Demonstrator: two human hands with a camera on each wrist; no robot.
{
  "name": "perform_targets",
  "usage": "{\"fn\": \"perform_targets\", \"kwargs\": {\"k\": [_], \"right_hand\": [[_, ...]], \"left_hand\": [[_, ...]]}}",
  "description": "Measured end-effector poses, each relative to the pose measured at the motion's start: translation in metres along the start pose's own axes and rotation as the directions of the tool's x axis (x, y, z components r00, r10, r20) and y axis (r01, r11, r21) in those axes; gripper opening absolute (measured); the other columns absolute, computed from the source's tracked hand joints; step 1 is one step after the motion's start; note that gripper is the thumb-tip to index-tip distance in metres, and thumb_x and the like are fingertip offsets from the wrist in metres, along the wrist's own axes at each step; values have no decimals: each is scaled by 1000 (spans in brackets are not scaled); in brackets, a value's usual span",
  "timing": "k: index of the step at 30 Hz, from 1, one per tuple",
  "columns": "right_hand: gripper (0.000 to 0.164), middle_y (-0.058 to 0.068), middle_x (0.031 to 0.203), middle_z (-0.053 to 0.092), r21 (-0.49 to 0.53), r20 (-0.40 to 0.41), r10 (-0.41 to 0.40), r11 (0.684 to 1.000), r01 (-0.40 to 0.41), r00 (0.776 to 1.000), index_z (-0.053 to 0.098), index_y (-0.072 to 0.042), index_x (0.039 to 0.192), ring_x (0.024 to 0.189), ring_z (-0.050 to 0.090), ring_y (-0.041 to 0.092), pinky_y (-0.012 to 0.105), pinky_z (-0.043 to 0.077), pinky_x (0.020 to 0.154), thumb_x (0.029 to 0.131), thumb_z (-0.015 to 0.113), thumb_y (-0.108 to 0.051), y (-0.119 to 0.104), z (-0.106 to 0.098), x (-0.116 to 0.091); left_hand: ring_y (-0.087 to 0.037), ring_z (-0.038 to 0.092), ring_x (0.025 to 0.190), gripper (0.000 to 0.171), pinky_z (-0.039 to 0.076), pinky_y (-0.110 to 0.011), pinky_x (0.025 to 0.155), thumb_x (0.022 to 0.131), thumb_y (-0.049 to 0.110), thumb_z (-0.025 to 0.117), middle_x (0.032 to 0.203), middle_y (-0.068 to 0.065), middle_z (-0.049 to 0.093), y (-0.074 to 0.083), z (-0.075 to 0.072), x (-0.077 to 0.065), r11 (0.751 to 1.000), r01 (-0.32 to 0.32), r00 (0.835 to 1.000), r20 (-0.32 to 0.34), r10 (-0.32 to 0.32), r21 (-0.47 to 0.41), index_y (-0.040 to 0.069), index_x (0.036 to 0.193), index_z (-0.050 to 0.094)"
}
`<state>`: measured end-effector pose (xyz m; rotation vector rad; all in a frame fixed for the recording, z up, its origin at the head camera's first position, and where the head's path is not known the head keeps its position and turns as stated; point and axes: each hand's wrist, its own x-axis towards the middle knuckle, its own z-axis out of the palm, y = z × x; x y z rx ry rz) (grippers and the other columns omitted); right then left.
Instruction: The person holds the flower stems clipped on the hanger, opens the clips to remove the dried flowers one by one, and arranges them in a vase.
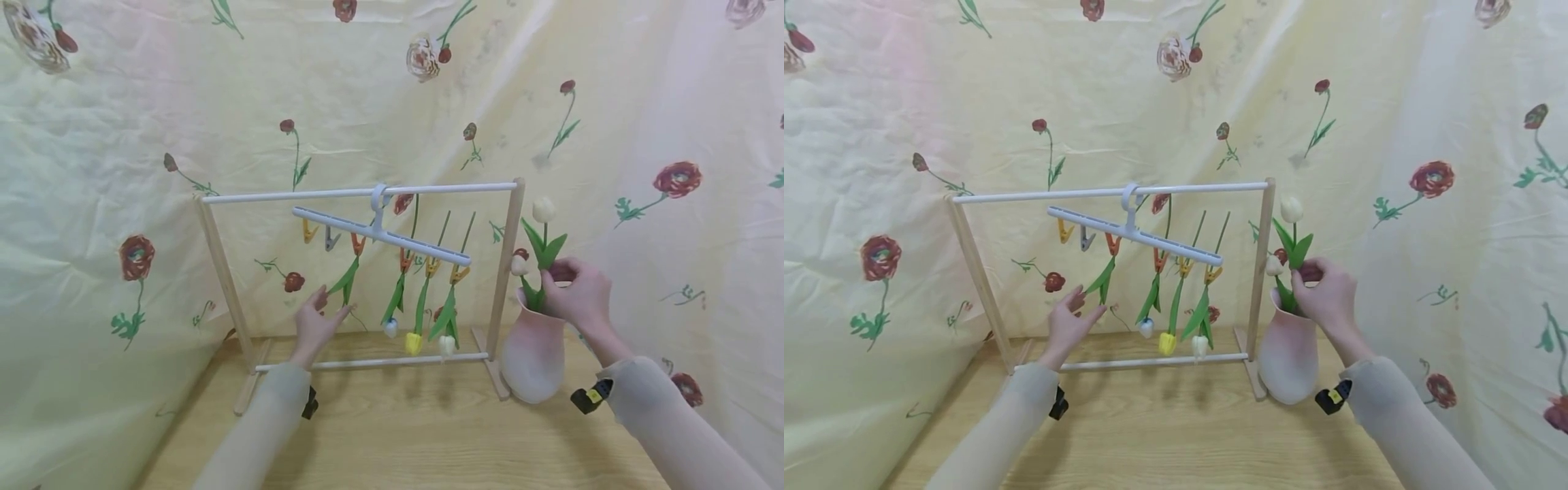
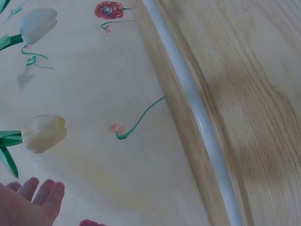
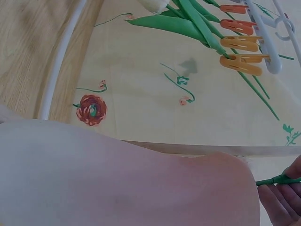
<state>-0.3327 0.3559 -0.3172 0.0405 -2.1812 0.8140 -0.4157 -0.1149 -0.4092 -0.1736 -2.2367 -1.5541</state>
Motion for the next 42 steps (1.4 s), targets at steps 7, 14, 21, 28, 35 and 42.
{"fn": "perform_targets", "kwargs": {"k": [7, 14, 21, 28, 35, 42], "right_hand": [[21, 19, 94, 81, -33, 12, -37, 999, 37, 999, 77, -1, 106, 70, 51, -22, 9, 43, 73, 95, 72, -18, 4, 2, -7], [19, 21, 92, 80, -39, 22, -75, 996, 76, 997, 77, 2, 104, 70, 63, -9, 4, 40, 71, 93, 75, -14, 5, 4, -10], [19, 23, 92, 80, -50, 55, -75, 996, 77, 996, 75, 4, 104, 79, 78, 36, 3, 40, 71, 93, 73, -12, 4, 5, -14], [21, 27, 94, 78, -34, 93, -62, 997, 65, 994, 74, 8, 104, 79, 77, 36, 0, 45, 62, 93, 73, -10, 5, 6, -18], [22, 28, 95, 78, -42, 112, -66, 997, 71, 992, 74, 9, 108, 82, 78, 40, 2, 48, 63, 93, 73, -8, 7, 9, -22], [27, 29, 101, 78, -35, 77, -52, 998, 55, 996, 73, 10, 113, 88, 78, 44, -1, 46, 65, 94, 71, -8, 8, 4, -24]], "left_hand": [[-42, 61, 135, 75, 50, -56, 116, 91, 26, 85, 148, -26, 61, -1, 12, 6, 1000, 26, 1000, 13, -27, 7, 1, 154, 51], [-40, 70, 122, 59, 56, -53, 108, 94, 15, 80, 128, -21, 75, 3, 19, 11, 1000, 10, 999, -35, -11, -27, 1, 147, 58], [-36, 77, 105, 45, 63, -43, 92, 94, 16, 80, 110, -19, 81, 4, 21, 12, 999, 22, 997, -75, -25, -34, 2, 136, 68], [-29, 76, 110, 44, 63, -30, 88, 93, 21, 84, 122, -18, 78, 6, 25, 11, 967, 154, 988, 47, -148, -204, 2, 131, 70], [-14, 70, 98, 34, 58, -25, 85, 99, 20, 77, 120, -13, 77, 7, 29, 13, 897, 320, 939, 229, -257, -306, 2, 127, 69], [-13, 67, 88, 23, 62, -32, 90, 101, 13, 74, 96, -2, 72, 11, 35, 10, 875, 327, 922, 323, -213, -356, -3, 117, 70]]}}
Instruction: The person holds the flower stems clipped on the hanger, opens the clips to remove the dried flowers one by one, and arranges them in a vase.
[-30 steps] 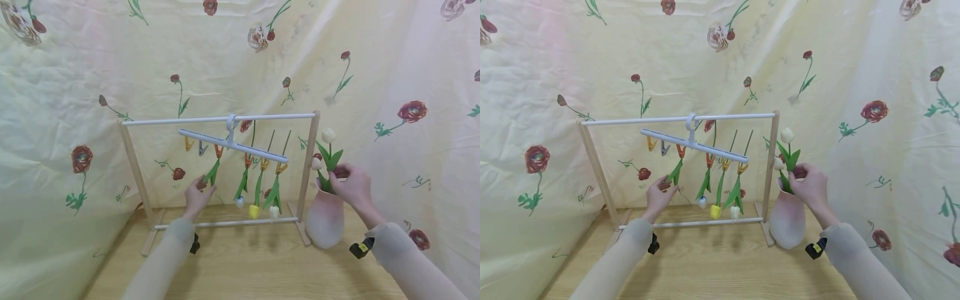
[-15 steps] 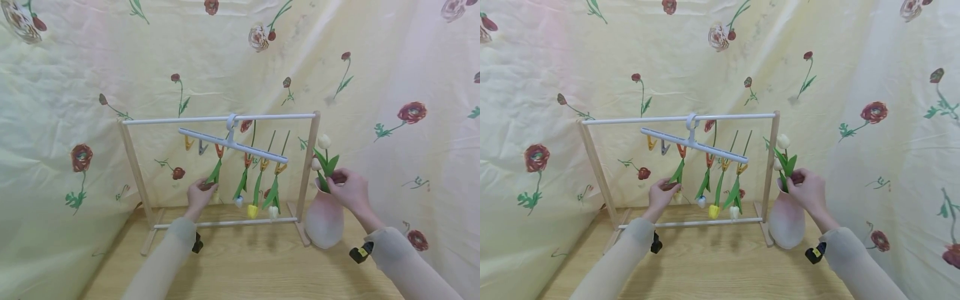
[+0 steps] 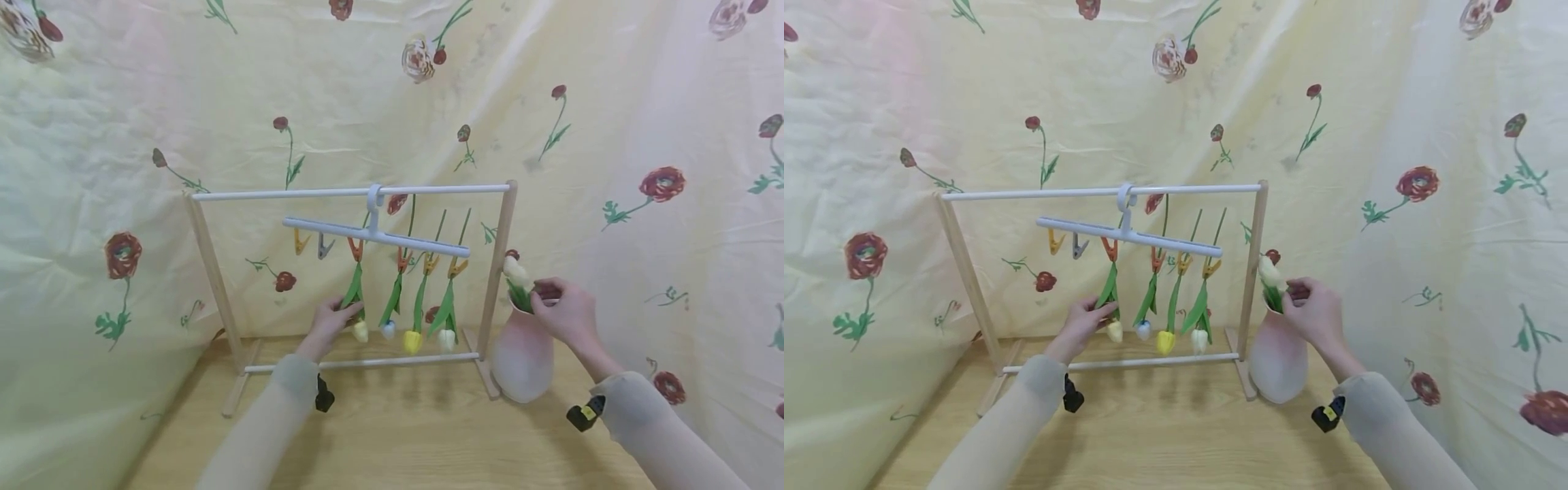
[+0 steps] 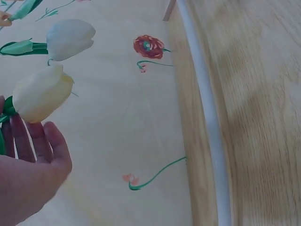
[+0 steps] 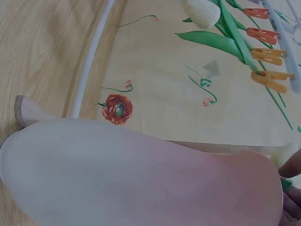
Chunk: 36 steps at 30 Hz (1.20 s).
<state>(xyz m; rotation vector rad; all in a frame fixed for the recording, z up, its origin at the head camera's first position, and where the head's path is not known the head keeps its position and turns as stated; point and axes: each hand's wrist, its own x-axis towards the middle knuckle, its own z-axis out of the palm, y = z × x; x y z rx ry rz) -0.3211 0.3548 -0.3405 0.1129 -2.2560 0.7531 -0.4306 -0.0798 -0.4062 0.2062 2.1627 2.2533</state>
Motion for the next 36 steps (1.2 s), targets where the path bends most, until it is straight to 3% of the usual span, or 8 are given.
{"fn": "perform_targets", "kwargs": {"k": [4, 8, 15, 17, 20, 26, 30, 36], "right_hand": [[35, 30, 116, 75, 13, -85, 34, 999, -33, 996, 71, 7, 123, 106, 74, 47, 26, 64, 83, 94, 71, -14, -2, -1, 2], [40, 29, 126, 72, -10, -218, -51, 999, 50, 975, 70, 5, 128, 115, 67, 48, 60, 58, 95, 92, 72, -13, -7, -1, 6], [28, 26, 110, 77, 1, -312, -315, 943, 332, 896, 75, 6, 113, 94, 72, 43, 6, 45, 89, 86, 72, 0, -46, 16, 19], [25, 24, 107, 78, 53, -294, -345, 925, 375, 891, 75, 7, 111, 91, 75, 41, -1, 46, 90, 86, 72, 3, -62, 28, 21], [23, 23, 104, 80, 143, -234, -348, 912, 386, 908, 76, 6, 110, 88, 78, 38, 16, 61, 83, 87, 75, 4, -88, 48, 24], [24, 18, 108, 82, 254, 60, -220, 947, 198, 974, 78, 0, 115, 92, 81, 33, 44, 67, 81, 94, 76, -12, -141, 92, 23], [27, 18, 111, 81, 274, 188, -179, 954, 124, 966, 78, -1, 118, 94, 82, 31, 42, 67, 82, 96, 75, -16, -167, 116, 24], [28, 18, 107, 82, 287, 175, -229, 942, 173, 957, 79, -1, 118, 88, 82, 29, 41, 68, 77, 98, 74, -20, -188, 140, 29]], "left_hand": [[-12, 67, 86, 22, 61, -39, 97, 101, 11, 73, 93, 0, 73, 0, 0, -4, 1000, -15, 999, 39, 14, 13, -4, 116, 72], [-12, 70, 87, 25, 63, -38, 96, 100, 9, 73, 101, -7, 77, 1, 1, -8, 999, -41, 998, 51, 40, 26, -6, 120, 72], [-13, 74, 89, 30, 65, -30, 88, 99, 8, 74, 116, -20, 76, 5, 2, -14, 997, -72, 997, 38, 72, 10, -8, 125, 71], [-13, 75, 88, 30, 65, -30, 88, 99, 8, 75, 117, -21, 76, 5, 2, -15, 996, -84, 996, 28, 84, 15, -7, 125, 72], [-13, 77, 85, 29, 66, -31, 87, 98, 9, 76, 115, -21, 77, 4, 1, -19, 994, -102, 995, 12, 102, 33, -5, 123, 73], [-12, 76, 82, 30, 66, -30, 85, 97, 7, 77, 114, -21, 78, 3, 2, -30, 995, -103, 995, 9, 102, 19, -6, 124, 73], [-11, 75, 80, 29, 66, -27, 81, 97, 5, 76, 109, -19, 78, 2, 3, -36, 992, -123, 992, 10, 123, 13, -9, 123, 72], [-9, 73, 78, 26, 66, -27, 79, 97, 4, 76, 102, -13, 79, 3, 4, -39, 990, -141, 990, 0, 141, 18, -9, 119, 73]]}}
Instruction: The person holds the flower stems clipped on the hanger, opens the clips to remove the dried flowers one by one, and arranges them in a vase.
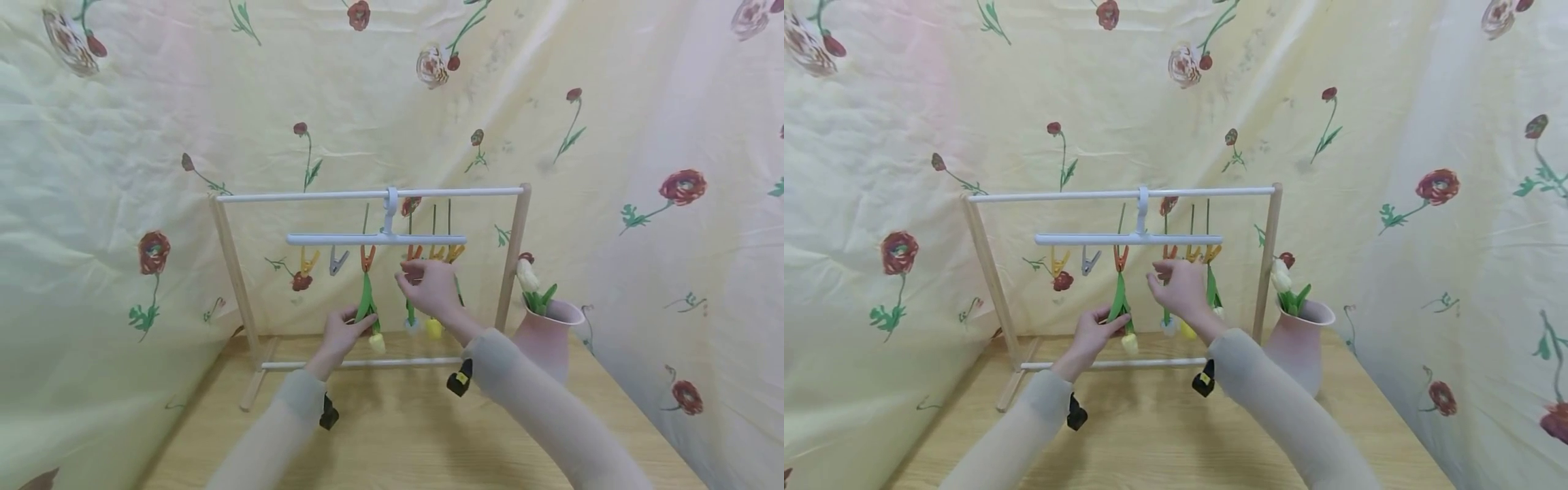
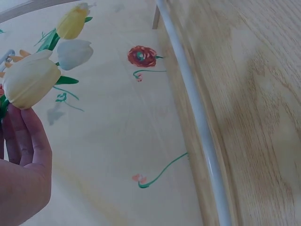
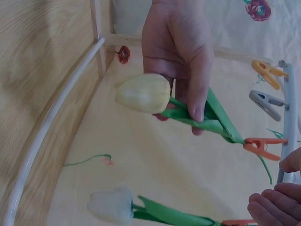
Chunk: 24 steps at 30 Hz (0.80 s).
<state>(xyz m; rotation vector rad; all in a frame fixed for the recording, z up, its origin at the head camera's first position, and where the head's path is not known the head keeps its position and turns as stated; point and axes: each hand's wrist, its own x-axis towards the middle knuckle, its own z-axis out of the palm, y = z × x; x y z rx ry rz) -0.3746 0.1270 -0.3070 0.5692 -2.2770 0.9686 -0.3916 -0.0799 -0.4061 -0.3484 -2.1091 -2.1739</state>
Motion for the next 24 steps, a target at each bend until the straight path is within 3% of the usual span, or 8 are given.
{"fn": "perform_targets", "kwargs": {"k": [3, 4, 10, 11, 18, 24], "right_hand": [[31, 18, 111, 81, -20, 15, 2, 1000, -2, 1000, 78, -1, 120, 89, 82, 28, 41, 68, 77, 98, 74, -23, -6, 9, 5], [32, 17, 112, 81, -26, 27, 15, 1000, -14, 1000, 78, -2, 121, 91, 82, 27, 44, 66, 92, 99, 74, -25, -8, 12, 7], [40, 17, 118, 80, -26, 69, 102, 995, -100, 992, 75, -1, 127, 97, 82, 27, 43, 64, 95, 99, 76, -31, -13, 31, 20], [42, 18, 118, 80, -19, 71, 115, 993, -114, 991, 75, 0, 127, 97, 82, 27, 39, 67, 82, 99, 76, -31, -12, 34, 23], [53, 17, 116, 80, 39, 35, 177, 983, -178, 984, 75, 1, 127, 99, 82, 27, 38, 68, 79, 97, 77, -43, -12, 43, 31], [52, 16, 111, 82, 44, 11, 172, 984, -173, 985, 77, 1, 122, 97, 82, 25, 38, 67, 79, 97, 78, -44, -11, 48, 30]], "left_hand": [[-9, 73, 77, 26, 66, -27, 78, 97, 5, 76, 100, -11, 80, 0, 1, 0, 1000, -1, 1000, -3, 1, 8, -9, 119, 73], [-8, 73, 76, 26, 65, -27, 78, 97, 5, 76, 100, -11, 80, 0, 1, 0, 1000, 0, 1000, -3, 0, 7, -9, 120, 73], [-8, 74, 77, 29, 66, -27, 79, 97, 6, 77, 105, -13, 80, -1, 3, 0, 1000, -7, 1000, 10, 7, 9, -8, 122, 73], [-8, 74, 78, 29, 66, -27, 80, 97, 6, 77, 106, -14, 80, -1, 4, 0, 1000, -9, 1000, 13, 9, 10, -8, 122, 73], [-9, 74, 79, 29, 66, -29, 82, 98, 6, 76, 114, -16, 77, 0, 8, -5, 1000, -22, 1000, 21, 21, 11, -9, 122, 73], [-9, 75, 81, 29, 66, -29, 82, 98, 7, 76, 120, -20, 75, 1, 9, -7, 999, -15, 1000, 10, 15, 28, -6, 124, 74]]}}
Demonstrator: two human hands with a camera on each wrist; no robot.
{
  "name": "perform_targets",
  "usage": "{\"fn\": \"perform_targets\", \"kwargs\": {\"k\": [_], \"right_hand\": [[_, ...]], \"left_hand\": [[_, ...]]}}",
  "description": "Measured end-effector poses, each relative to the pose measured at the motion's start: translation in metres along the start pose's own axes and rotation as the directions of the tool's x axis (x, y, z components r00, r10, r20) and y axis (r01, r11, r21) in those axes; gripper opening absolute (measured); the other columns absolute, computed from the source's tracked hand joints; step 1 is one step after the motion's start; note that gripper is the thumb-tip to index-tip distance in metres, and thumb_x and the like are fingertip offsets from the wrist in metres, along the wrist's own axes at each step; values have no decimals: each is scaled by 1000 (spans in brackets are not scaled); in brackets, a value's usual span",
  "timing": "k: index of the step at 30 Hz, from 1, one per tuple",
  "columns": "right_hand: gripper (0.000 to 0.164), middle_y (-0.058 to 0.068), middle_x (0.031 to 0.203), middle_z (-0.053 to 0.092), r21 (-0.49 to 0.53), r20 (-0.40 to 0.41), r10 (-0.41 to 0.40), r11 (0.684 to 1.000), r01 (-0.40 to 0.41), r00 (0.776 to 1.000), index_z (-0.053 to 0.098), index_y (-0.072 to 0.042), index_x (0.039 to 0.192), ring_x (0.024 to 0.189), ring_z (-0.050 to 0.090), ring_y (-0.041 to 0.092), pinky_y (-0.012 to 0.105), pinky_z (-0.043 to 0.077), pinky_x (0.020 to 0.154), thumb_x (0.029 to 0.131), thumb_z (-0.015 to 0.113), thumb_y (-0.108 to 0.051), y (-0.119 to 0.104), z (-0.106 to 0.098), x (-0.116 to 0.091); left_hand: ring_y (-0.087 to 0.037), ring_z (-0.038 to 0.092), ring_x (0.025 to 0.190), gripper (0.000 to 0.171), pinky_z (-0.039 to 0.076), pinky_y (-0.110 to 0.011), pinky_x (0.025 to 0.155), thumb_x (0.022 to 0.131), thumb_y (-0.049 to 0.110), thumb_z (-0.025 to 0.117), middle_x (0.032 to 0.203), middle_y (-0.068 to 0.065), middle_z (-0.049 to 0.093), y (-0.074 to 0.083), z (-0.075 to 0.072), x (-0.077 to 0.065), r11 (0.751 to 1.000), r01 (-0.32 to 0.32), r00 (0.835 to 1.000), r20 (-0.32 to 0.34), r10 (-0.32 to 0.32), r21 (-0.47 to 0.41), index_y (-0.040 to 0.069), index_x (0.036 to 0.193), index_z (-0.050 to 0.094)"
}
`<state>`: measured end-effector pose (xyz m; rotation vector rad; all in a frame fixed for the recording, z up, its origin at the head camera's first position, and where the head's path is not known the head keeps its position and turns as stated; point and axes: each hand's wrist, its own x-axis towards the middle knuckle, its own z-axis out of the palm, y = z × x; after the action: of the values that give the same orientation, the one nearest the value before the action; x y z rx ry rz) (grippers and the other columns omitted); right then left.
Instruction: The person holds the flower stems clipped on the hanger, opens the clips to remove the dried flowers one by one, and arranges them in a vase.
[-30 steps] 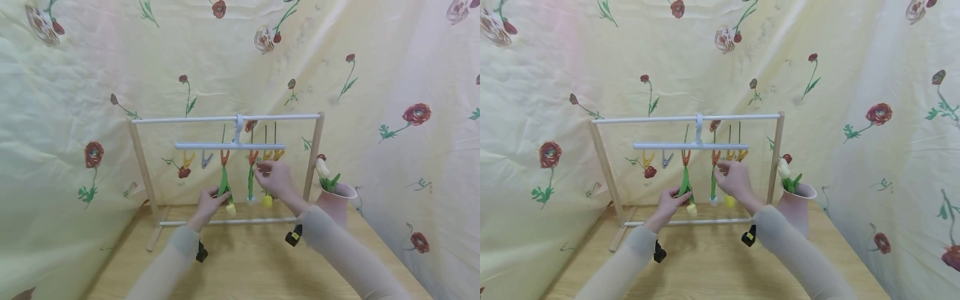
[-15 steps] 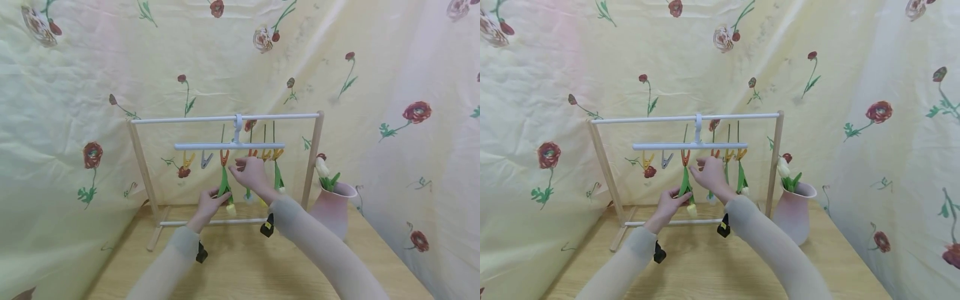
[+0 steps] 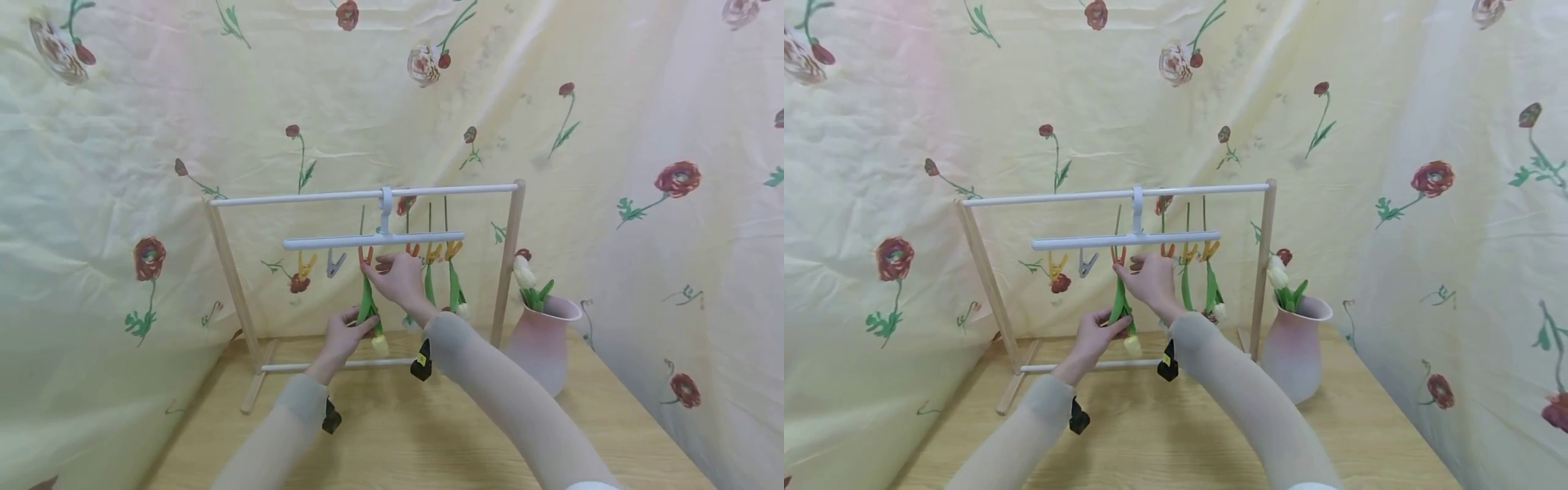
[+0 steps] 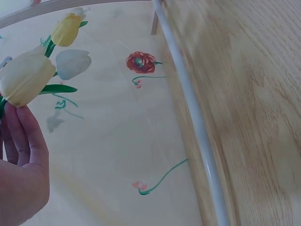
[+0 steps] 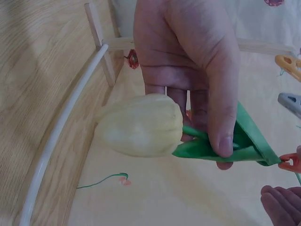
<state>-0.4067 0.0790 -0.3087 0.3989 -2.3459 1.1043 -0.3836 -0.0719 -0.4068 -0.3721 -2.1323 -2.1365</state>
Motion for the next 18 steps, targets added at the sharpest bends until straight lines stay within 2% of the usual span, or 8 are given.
{"fn": "perform_targets", "kwargs": {"k": [4, 7, 13, 18], "right_hand": [[50, 14, 105, 83, 20, -18, -23, 1000, 24, 1000, 79, 0, 117, 93, 82, 24, 38, 67, 79, 96, 78, -45, -3, 4, 0], [46, 13, 98, 84, 32, -64, -40, 999, 42, 997, 82, -1, 111, 88, 82, 23, 38, 67, 79, 96, 78, -44, -6, 5, 3], [38, 10, 89, 83, 8, -152, -58, 998, 60, 987, 85, -4, 96, 81, 82, 22, 39, 66, 78, 94, 82, -41, -9, 7, 9], [36, 9, 85, 83, 26, -172, -74, 996, 79, 982, 85, -7, 88, 78, 81, 20, 38, 66, 74, 94, 81, -42, -7, 7, 11]], "left_hand": [[-9, 75, 82, 30, 66, -28, 81, 97, 6, 77, 126, -22, 74, -2, -1, 0, 1000, 8, 1000, -3, -8, 3, -5, 125, 74], [-10, 75, 84, 30, 66, -28, 81, 97, 6, 77, 129, -21, 73, -3, -2, 0, 1000, 1, 1000, 5, -1, 3, -6, 124, 74], [-12, 76, 83, 28, 67, -30, 82, 97, 9, 78, 119, -18, 75, -3, -3, 1, 1000, -1, 1000, 23, 1, 11, -4, 121, 76], [-12, 76, 83, 25, 67, -32, 81, 97, 9, 78, 114, -16, 76, -4, -1, 1, 999, -7, 1000, 16, 6, 34, -3, 118, 77]]}}
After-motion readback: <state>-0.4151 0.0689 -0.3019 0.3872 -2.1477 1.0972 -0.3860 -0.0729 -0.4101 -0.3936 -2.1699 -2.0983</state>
